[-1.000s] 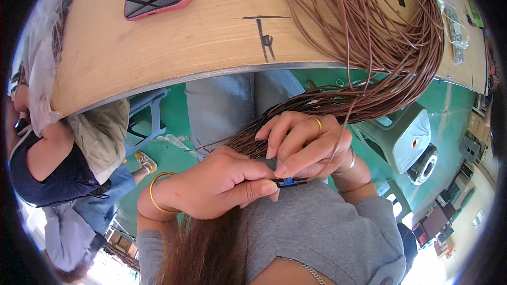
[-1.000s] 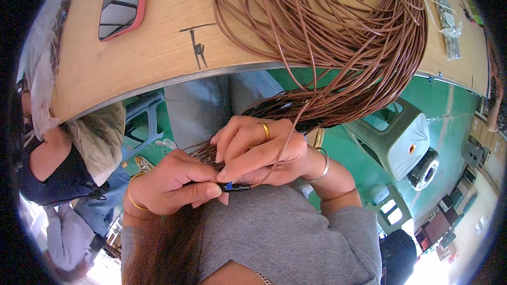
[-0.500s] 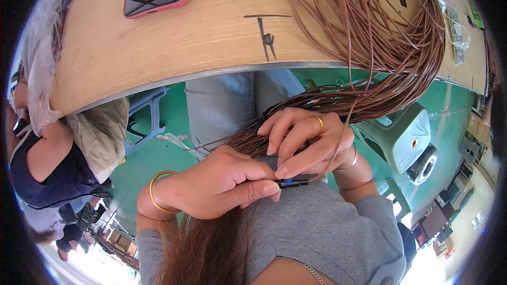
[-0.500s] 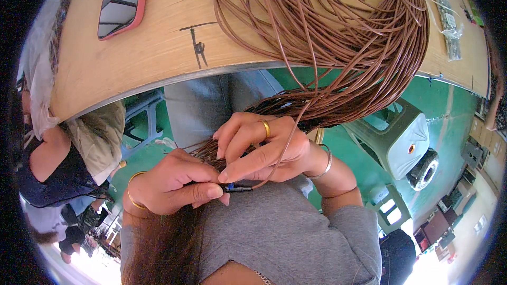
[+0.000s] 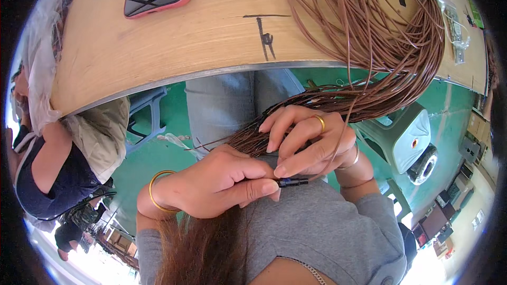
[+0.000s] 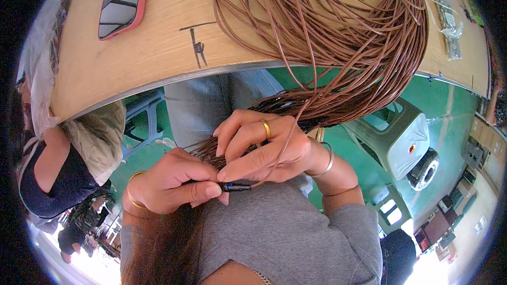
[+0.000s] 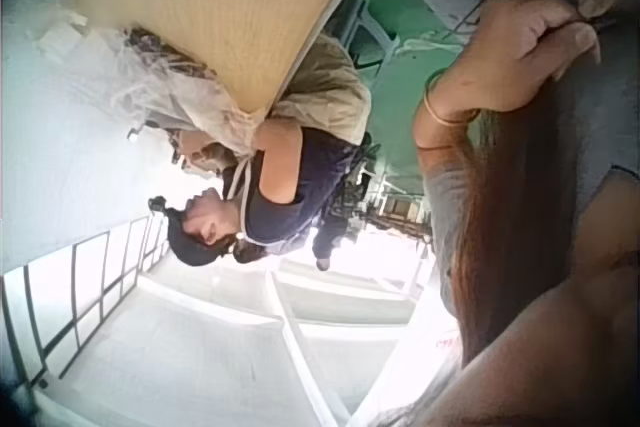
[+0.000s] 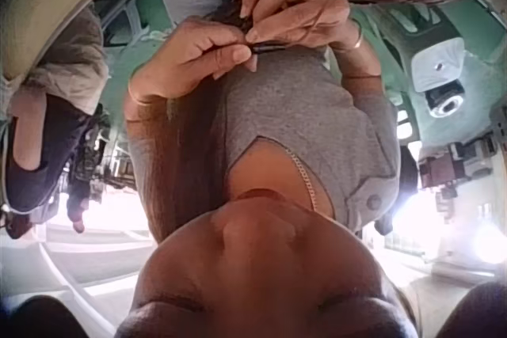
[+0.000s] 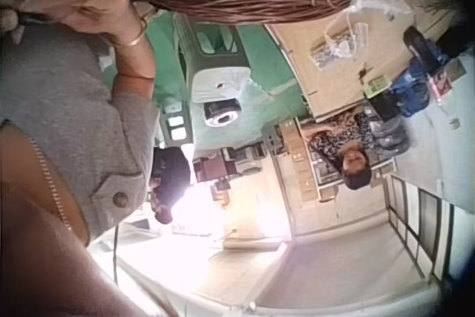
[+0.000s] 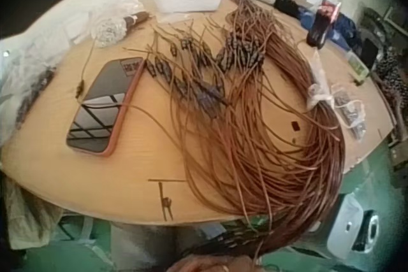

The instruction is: The person wraps tape around individual wire connectors in a cable bundle by hand.

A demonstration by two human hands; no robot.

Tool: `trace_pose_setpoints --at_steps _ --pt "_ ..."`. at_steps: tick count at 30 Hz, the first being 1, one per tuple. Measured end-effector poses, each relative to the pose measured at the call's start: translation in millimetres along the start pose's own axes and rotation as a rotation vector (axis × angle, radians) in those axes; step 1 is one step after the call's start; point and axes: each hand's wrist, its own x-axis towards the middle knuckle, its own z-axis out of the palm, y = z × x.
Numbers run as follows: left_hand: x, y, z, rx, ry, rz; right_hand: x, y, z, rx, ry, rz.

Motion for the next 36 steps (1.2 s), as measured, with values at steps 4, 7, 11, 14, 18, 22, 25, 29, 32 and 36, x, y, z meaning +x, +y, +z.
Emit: trace_pose_setpoints --at_steps 4,7,11,14,18,22,25,29,32,36 --pt "0.4 0.6 0.0 0.009 0.003 0.006 0.0 -2.8 2.6 -0.015 0.025 0.028" --pt "0.2 -0.8 1.8 -0.012 0.005 0.024 0.0 -2.4 3.0 -0.034 0.024 0.009" --pt "-0.1 -0.1 1.5 -0.010 -0.010 0.001 -0.1 -1.7 2.4 -0.029 0.020 -0.006" --pt "0.2 0.7 1.9 -0.014 -0.010 -0.003 -0.6 -0.8 1.7 -0.021 0.013 -0.025" --pt "0.5 1.7 0.2 -0.016 -0.020 -0.014 0.4 -1.7 -1.9 0.010 -0.006 -0.013" --pt "1.4 3.4 -2.3 -0.030 -0.030 -0.032 0.8 -0.8 -2.8 0.032 -0.011 -0.008" --pt "2.2 4.1 -3.4 -0.045 -0.023 -0.024 3.1 -1.4 -4.6 0.026 -0.029 -0.005" --pt "3.0 4.6 -7.1 -0.098 -0.026 -0.025 2.8 3.4 -3.1 0.045 0.020 -0.058" --pt "3.4 7.6 -5.1 -0.090 0.049 -0.007 3.9 -0.3 -4.5 0.040 0.024 -0.014" --pt "5.8 4.9 -5.1 -0.002 0.090 0.049 1.5 0.5 -4.9 0.061 0.035 0.053"
